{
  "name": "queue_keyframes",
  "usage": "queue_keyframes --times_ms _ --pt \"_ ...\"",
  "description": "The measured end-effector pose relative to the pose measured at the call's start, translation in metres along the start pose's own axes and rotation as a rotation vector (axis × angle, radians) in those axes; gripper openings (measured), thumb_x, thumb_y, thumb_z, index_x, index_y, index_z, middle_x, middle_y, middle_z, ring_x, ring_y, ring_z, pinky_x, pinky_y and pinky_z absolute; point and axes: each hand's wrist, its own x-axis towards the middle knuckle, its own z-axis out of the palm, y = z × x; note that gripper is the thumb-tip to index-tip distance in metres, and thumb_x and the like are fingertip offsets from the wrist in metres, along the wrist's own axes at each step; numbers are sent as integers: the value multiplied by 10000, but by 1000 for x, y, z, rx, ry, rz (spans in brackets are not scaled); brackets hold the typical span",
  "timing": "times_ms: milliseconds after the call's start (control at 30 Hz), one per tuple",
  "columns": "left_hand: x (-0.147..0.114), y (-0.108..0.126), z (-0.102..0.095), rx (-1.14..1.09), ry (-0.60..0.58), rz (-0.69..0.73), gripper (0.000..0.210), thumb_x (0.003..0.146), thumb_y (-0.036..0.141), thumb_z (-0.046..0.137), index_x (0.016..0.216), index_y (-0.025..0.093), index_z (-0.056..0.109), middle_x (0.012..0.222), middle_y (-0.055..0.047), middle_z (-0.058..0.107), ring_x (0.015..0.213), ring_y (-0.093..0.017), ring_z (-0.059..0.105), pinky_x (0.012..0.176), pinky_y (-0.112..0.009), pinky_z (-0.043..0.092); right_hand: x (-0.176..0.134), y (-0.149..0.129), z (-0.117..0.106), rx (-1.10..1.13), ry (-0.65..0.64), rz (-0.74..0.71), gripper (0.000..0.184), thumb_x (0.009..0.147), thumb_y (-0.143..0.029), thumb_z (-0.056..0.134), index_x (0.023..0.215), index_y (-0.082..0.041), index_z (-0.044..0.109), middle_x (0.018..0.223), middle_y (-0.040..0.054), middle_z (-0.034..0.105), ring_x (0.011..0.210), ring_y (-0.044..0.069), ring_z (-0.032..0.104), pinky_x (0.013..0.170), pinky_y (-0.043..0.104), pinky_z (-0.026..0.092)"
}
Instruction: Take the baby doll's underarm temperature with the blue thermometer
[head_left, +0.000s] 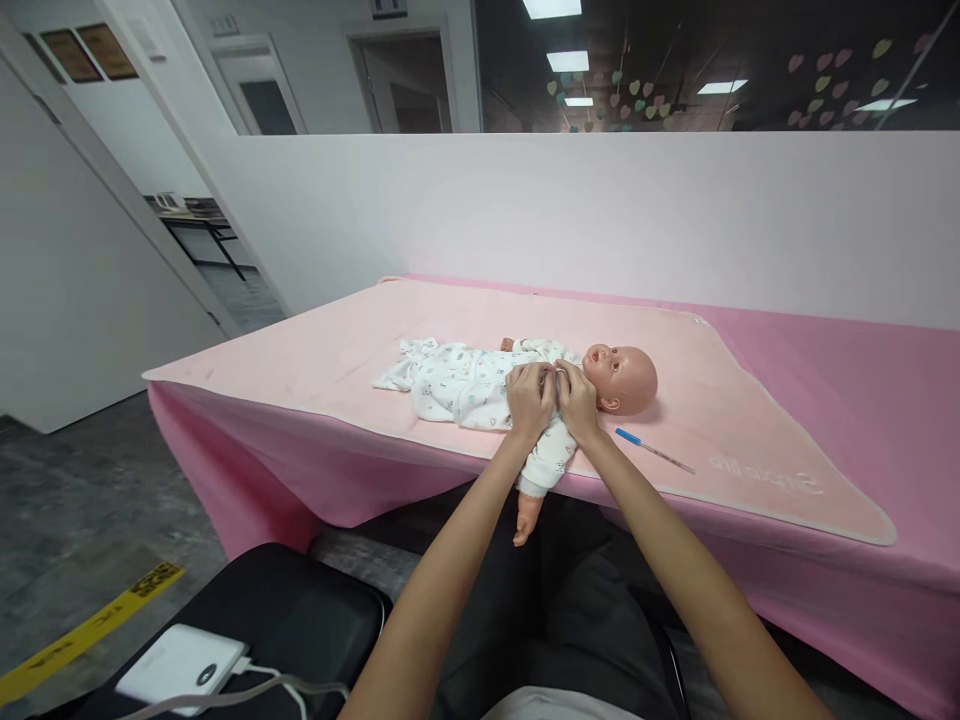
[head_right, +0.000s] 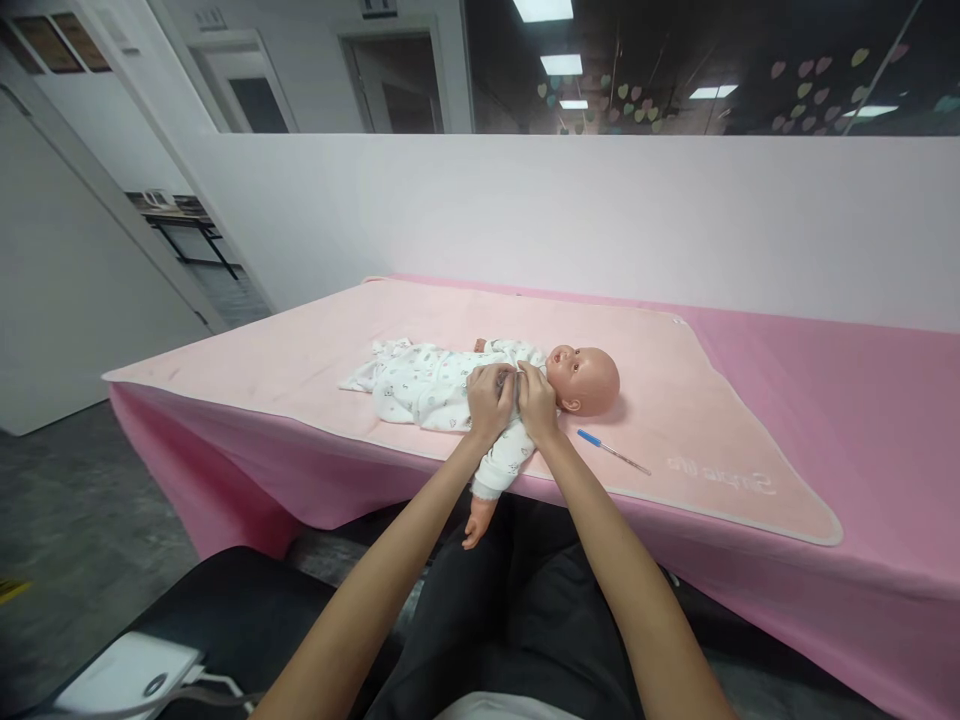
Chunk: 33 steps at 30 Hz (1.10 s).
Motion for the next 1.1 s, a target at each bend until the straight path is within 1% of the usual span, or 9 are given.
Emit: queue_keyframes --times_ms 133,267,367,500,600,733,867,967,1100 --pt "-3 -4 -6 -51 69 11 139 796 158 466 870 203 574 878 -24 646 885 -186 524 829 -314 363 0 -2 -1 -9 52 20 228 895 -293 354 880 -183 554 838 80 654 787 189 616 732 330 502" --pt "-4 -9 -11 39 102 -69 178 746 114 463 823 212 590 839 -22 639 887 -203 515 832 -333 350 -1 -5 -2 12 115 13 201 904 -265 325 943 -176 500 902 102 624 851 190 603 761 338 493" --pt "-4 -12 -13 89 70 -89 163 736 125 474 805 219 589 836 -20 630 889 -210 505 831 -342 345 -2 -3 -1 24 127 -29 213 886 -191 306 1016 -172 473 967 113 607 924 189 590 814 356 484" --pt "-5 -14 -17 54 34 -49 105 744 138 487 774 211 555 822 -17 619 868 -200 502 823 -335 351 -2 -1 -2 -33 83 -132 326 814 -79 283 1054 -164 486 1031 123 596 1016 198 558 877 389 468" --pt "-6 -15 -20 37 10 -24 80 756 150 493 757 213 542 825 -15 619 873 -196 501 821 -332 356 0 -8 -5 -103 0 -294 353 764 -57 324 1025 -163 537 1117 121 584 1106 215 512 967 436 408" --pt "-7 -14 -20 44 35 -18 64 773 173 501 764 213 551 817 -19 622 861 -201 503 810 -337 362 2 -20 -10 -135 -120 -438 368 734 -50 372 1006 -189 577 1024 66 642 1009 195 566 1025 456 339" --pt "-8 -13 -20 -1 81 -5 72 796 188 497 784 213 564 797 -17 625 830 -188 524 798 -331 374 1 -24 -10 -107 -128 -416 374 713 -62 415 1032 -173 575 977 64 660 925 193 587 988 423 373" --pt "-9 -13 -20 -45 128 -4 63 801 213 508 824 211 567 814 -21 631 832 -182 547 812 -330 385 1 -21 -8 -106 -116 -366 304 763 -120 450 1036 -169 576 961 73 662 903 206 583 915 394 423" --pt "-10 -13 -18 -66 160 -5 65 784 196 526 835 210 564 815 -18 635 840 -174 562 839 -325 390 1 -19 -6 -113 -110 -285 198 829 -146 433 918 -178 608 861 63 663 824 196 578 782 337 456"
